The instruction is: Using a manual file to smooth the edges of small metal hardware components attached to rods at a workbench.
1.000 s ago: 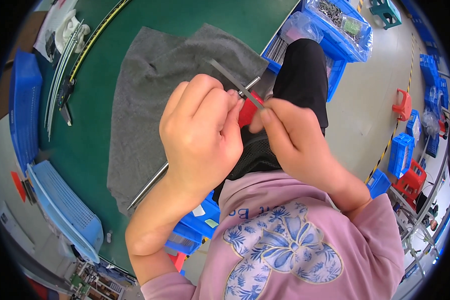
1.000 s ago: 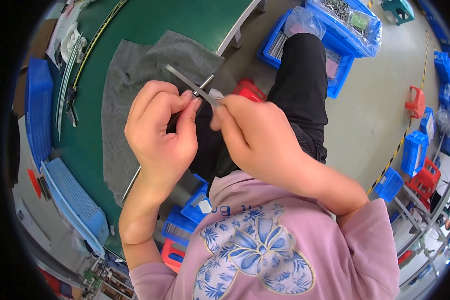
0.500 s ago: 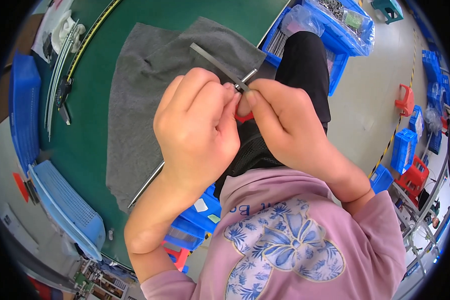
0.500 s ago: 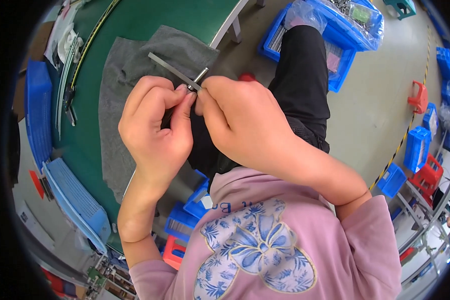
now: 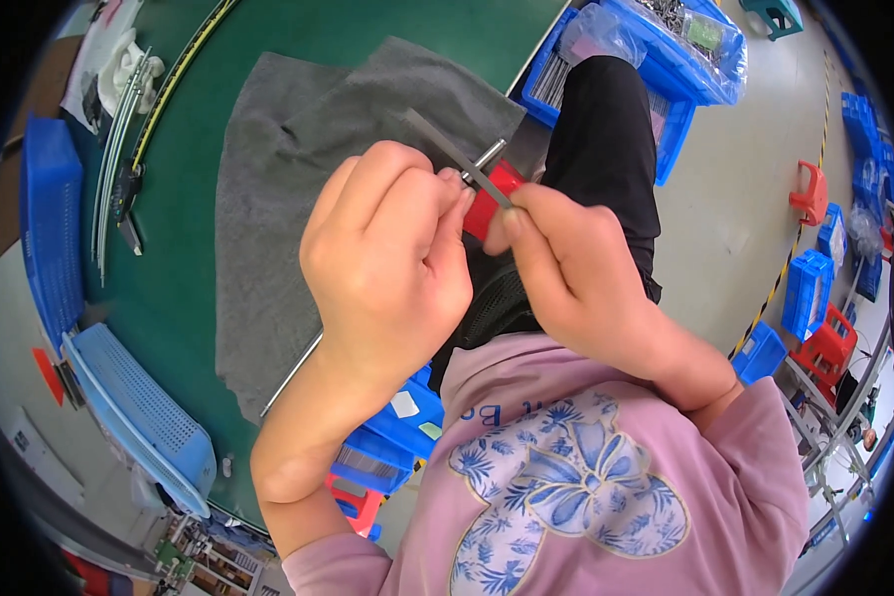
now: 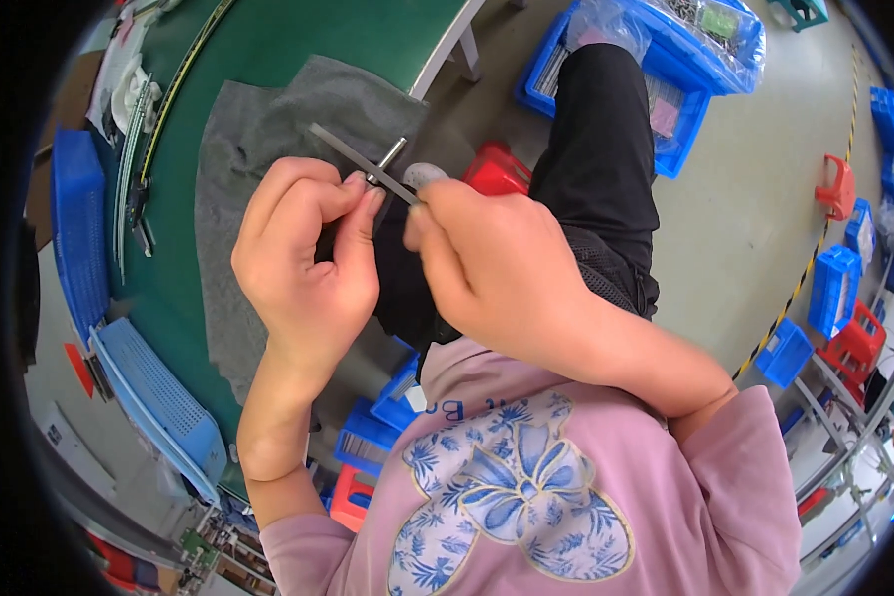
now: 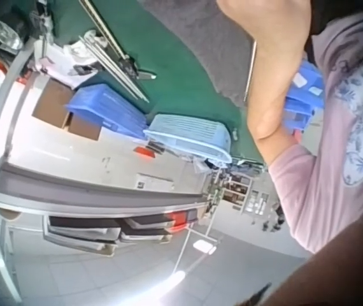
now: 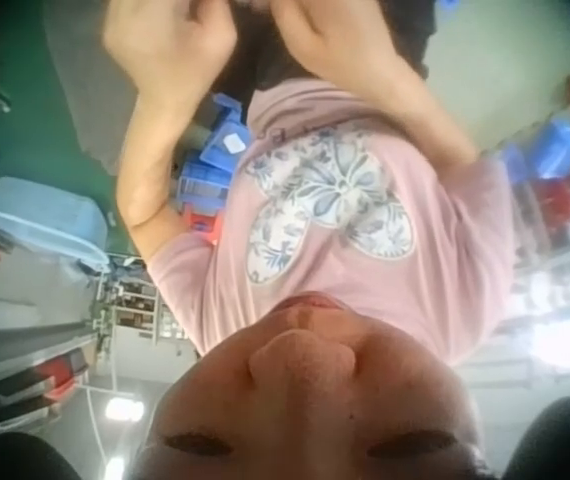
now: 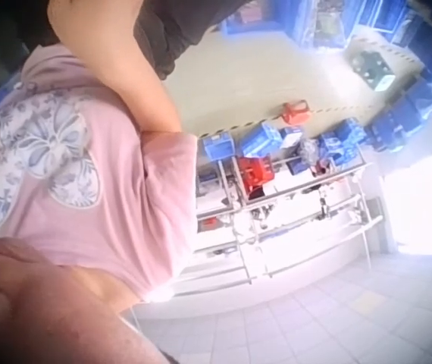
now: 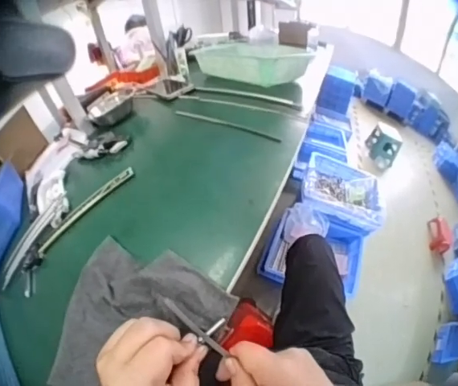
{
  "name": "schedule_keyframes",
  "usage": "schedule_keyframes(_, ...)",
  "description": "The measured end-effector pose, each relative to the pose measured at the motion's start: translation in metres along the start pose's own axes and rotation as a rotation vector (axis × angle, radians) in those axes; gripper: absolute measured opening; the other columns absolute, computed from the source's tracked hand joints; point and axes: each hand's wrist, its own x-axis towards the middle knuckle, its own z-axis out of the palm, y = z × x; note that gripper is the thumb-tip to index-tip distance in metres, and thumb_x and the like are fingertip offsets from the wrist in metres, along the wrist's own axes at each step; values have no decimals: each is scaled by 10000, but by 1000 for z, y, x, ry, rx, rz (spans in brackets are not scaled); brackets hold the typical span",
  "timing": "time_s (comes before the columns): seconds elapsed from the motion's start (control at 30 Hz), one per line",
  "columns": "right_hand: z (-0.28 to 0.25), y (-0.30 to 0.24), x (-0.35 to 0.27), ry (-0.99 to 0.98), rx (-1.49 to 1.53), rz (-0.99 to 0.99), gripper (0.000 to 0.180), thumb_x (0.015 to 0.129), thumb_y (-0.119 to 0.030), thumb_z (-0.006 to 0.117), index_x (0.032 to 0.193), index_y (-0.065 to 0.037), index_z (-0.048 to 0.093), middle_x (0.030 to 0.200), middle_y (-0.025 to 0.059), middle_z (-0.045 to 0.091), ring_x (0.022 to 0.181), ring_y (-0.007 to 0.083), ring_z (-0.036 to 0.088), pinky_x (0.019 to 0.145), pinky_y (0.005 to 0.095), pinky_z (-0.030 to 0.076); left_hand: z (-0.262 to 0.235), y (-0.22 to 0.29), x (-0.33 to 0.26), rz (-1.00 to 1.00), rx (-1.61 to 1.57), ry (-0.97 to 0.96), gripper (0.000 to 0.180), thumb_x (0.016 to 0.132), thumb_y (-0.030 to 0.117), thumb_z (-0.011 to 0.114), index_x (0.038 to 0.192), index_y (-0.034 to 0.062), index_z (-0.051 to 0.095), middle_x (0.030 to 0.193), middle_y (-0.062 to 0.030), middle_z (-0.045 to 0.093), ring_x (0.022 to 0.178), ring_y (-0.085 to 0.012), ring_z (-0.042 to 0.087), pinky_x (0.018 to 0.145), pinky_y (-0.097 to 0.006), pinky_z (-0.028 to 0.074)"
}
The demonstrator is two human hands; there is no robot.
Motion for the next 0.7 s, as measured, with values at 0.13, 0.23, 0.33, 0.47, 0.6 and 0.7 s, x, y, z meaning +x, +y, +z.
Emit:
schedule_keyframes(0.13,7,4,-1,33,17,-14,79,872,-58,533,837,0,573,693,152,645,640,348,645,563,416,508,0,1,0,5,-6,15,203,627,-67,726,703,19,558,730,-83,539,622,-255,524,535,-348,419)
schedule_keyframes(0.23,5,6,-1,70,50,-21,96,876,-59,532,809,-2,569,686,157,639,633,354,638,557,420,502,1,0,1,17,6,16,204,628,-66,729,702,19,559,723,-83,536,617,-255,523,533,-348,418)
schedule_keyframes(0.33,1,-1,5,10,41,7,101,880,-57,527,812,-1,576,693,158,638,640,356,640,567,415,507,1,-1,0,15,13,19,204,628,-67,729,701,20,560,718,-83,534,612,-256,521,529,-348,416)
schedule_keyframes(0.47,1,1,-7,16,60,49,115,885,-65,526,811,3,582,697,170,636,648,365,637,573,416,503,1,0,0,15,0,28,204,630,-69,728,698,20,558,716,-83,534,608,-258,520,526,-350,416)
schedule_keyframes(0.6,7,4,10,22,100,-41,111,892,-73,523,836,4,579,694,172,633,647,375,632,570,432,494,0,0,1,40,26,17,202,632,-66,729,698,19,557,716,-84,535,608,-259,522,526,-350,417)
schedule_keyframes(0.7,12,5,5,33,105,14,104,893,-73,519,837,4,562,693,173,633,641,381,629,566,433,495,1,-1,0,-8,-6,24,198,635,-63,728,701,20,560,715,-85,534,608,-261,523,526,-350,418)
